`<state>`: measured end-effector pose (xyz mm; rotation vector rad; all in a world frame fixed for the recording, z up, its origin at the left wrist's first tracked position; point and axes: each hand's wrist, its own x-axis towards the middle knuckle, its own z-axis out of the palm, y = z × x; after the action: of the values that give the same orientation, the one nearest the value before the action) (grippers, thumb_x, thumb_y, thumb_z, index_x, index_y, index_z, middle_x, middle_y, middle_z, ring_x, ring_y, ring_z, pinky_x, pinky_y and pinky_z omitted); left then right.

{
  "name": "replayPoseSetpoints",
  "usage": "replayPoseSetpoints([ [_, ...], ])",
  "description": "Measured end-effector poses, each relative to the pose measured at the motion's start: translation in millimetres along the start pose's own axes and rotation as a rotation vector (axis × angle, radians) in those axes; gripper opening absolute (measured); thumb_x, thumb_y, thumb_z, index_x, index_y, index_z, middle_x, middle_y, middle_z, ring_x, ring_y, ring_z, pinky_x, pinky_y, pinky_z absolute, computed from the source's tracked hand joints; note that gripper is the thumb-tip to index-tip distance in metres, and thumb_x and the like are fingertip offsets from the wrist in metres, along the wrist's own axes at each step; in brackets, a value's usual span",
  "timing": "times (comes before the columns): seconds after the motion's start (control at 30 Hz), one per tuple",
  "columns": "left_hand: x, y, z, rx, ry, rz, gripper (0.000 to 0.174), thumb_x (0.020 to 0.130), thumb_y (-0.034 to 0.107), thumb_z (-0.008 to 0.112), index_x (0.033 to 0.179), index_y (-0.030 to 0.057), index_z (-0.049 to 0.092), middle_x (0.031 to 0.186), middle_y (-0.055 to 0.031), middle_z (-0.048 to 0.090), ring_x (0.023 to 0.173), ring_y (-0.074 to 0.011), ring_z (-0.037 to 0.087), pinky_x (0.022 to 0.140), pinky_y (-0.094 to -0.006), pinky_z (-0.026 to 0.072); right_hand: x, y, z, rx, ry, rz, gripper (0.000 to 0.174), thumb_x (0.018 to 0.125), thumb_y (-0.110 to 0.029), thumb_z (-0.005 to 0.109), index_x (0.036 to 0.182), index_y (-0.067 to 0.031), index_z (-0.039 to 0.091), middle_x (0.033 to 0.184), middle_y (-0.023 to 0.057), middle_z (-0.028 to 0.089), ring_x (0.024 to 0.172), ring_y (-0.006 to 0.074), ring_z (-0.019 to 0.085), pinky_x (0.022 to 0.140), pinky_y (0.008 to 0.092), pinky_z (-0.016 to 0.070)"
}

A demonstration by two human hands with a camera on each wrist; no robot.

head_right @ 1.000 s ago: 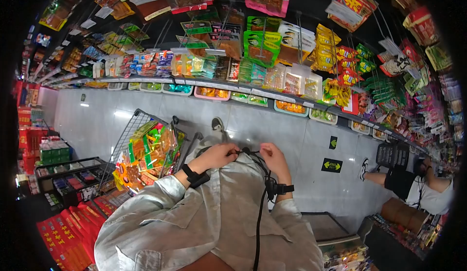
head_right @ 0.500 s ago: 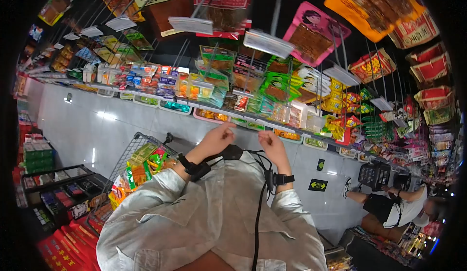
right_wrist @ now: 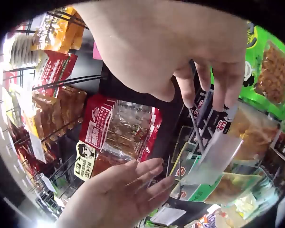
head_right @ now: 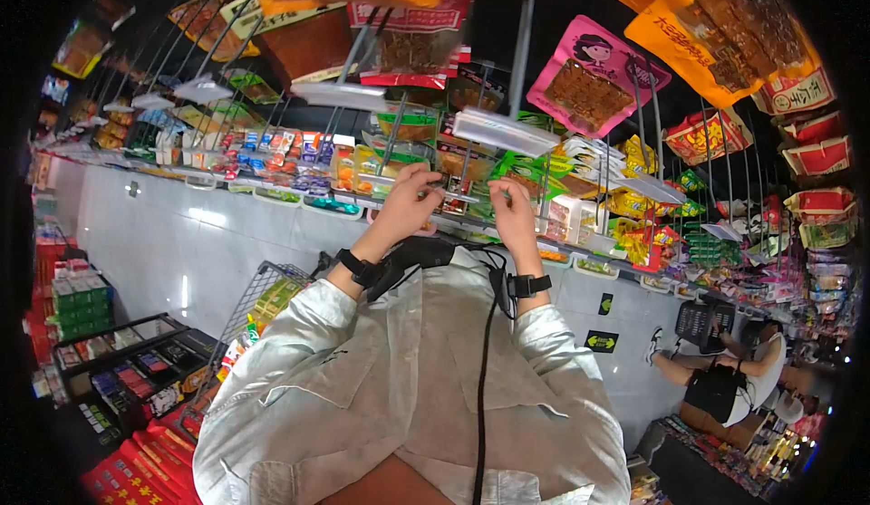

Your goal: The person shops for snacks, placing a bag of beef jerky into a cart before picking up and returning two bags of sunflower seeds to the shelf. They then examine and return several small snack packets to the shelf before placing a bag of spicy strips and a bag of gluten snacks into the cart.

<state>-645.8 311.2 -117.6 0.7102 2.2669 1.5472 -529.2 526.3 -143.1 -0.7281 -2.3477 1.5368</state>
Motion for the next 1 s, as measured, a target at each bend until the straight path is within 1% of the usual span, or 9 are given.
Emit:
replayPoseSetpoints([
  [0.13,33,10,4,0.091,-0.046,0.009,0.043,0.094,0.027,0.068,0.123,-0.0041,0.068,0.149,-0.0276,0.049,0.107,-0.0396,0.068,0.099,-0.0448,0.0524,28,5,11,0.028,0.044,0.046,0.045,0.107,-0.042,0.054,0.12,-0.0033,0.072,0.143,0.0235,0.057,0.139,0.0383,0.048,0.115,0.0424,0.0377],
  [0.23,63,-3,10,0.231,-0.115,0.041,0.042,0.092,0.026,0.065,0.121,-0.005,0.069,0.15,-0.0283,0.049,0.117,-0.0438,0.063,0.104,-0.0471,0.0492,46,21,26,-0.323,0.107,-0.142,0.042,0.108,-0.038,0.054,0.127,-0.0036,0.069,0.137,0.0205,0.057,0.117,0.0322,0.066,0.099,0.0386,0.052],
  [0.27,77,-18,14,0.277,-0.191,0.031,0.039,0.091,0.023,0.062,0.12,-0.002,0.069,0.144,-0.0292,0.053,0.126,-0.0447,0.058,0.105,-0.0473,0.0481,49,21,24,-0.277,0.042,-0.166,0.037,0.104,-0.028,0.056,0.13,-0.0041,0.069,0.138,0.0234,0.058,0.119,0.0374,0.064,0.101,0.0414,0.0504],
  [0.37,93,-14,18,0.331,-0.275,0.058,0.038,0.092,0.022,0.06,0.123,0.0021,0.068,0.138,-0.0294,0.058,0.125,-0.0445,0.058,0.105,-0.0472,0.0489,55,27,26,-0.193,-0.096,-0.053,0.037,0.099,-0.022,0.056,0.129,-0.0051,0.07,0.14,0.022,0.059,0.121,0.037,0.063,0.101,0.0427,0.0504],
  [0.4,102,-34,27,0.334,-0.256,0.102,0.037,0.092,0.022,0.06,0.125,0.0051,0.067,0.129,-0.0275,0.064,0.122,-0.044,0.06,0.102,-0.048,0.0504,56,16,22,-0.099,-0.161,0.07,0.035,0.093,-0.012,0.063,0.126,-0.0021,0.07,0.15,0.0279,0.051,0.142,0.0406,0.047,0.115,0.043,0.0416],
  [0.57,133,-85,49,0.436,-0.424,0.273,0.031,0.098,0.016,0.056,0.124,0.0043,0.069,0.124,-0.0218,0.07,0.118,-0.0419,0.063,0.099,-0.0461,0.0502,69,20,14,-0.212,-0.235,0.048,0.038,0.094,-0.012,0.061,0.128,0.0044,0.068,0.15,0.0255,0.052,0.14,0.0393,0.049,0.117,0.0428,0.0405],
  [0.67,124,-59,42,0.478,-0.412,0.327,0.028,0.1,0.018,0.056,0.12,0.0044,0.07,0.118,-0.0209,0.071,0.112,-0.0418,0.066,0.093,-0.0491,0.0529,73,31,13,-0.231,-0.224,0.004,0.037,0.095,-0.011,0.06,0.127,0.0044,0.068,0.149,0.0248,0.053,0.139,0.0394,0.05,0.116,0.0427,0.0408],
  [0.9,89,-57,41,0.189,-0.296,0.128,0.042,0.098,0.033,0.063,0.132,0.0075,0.066,0.122,-0.0216,0.071,0.114,-0.042,0.066,0.097,-0.0463,0.0531,59,8,-5,-0.302,-0.252,-0.021,0.035,0.097,-0.01,0.056,0.126,0.0051,0.067,0.142,0.0212,0.059,0.129,0.0384,0.058,0.109,0.0428,0.0471],
  [1.0,73,-30,30,0.161,-0.333,-0.062,0.059,0.102,0.052,0.056,0.124,-0.0008,0.069,0.117,-0.0274,0.071,0.115,-0.0438,0.066,0.096,-0.0456,0.052,39,1,-7,-0.285,-0.259,-0.006,0.034,0.097,-0.009,0.055,0.125,0.0043,0.067,0.14,0.0189,0.061,0.126,0.0372,0.061,0.107,0.042,0.0486],
])
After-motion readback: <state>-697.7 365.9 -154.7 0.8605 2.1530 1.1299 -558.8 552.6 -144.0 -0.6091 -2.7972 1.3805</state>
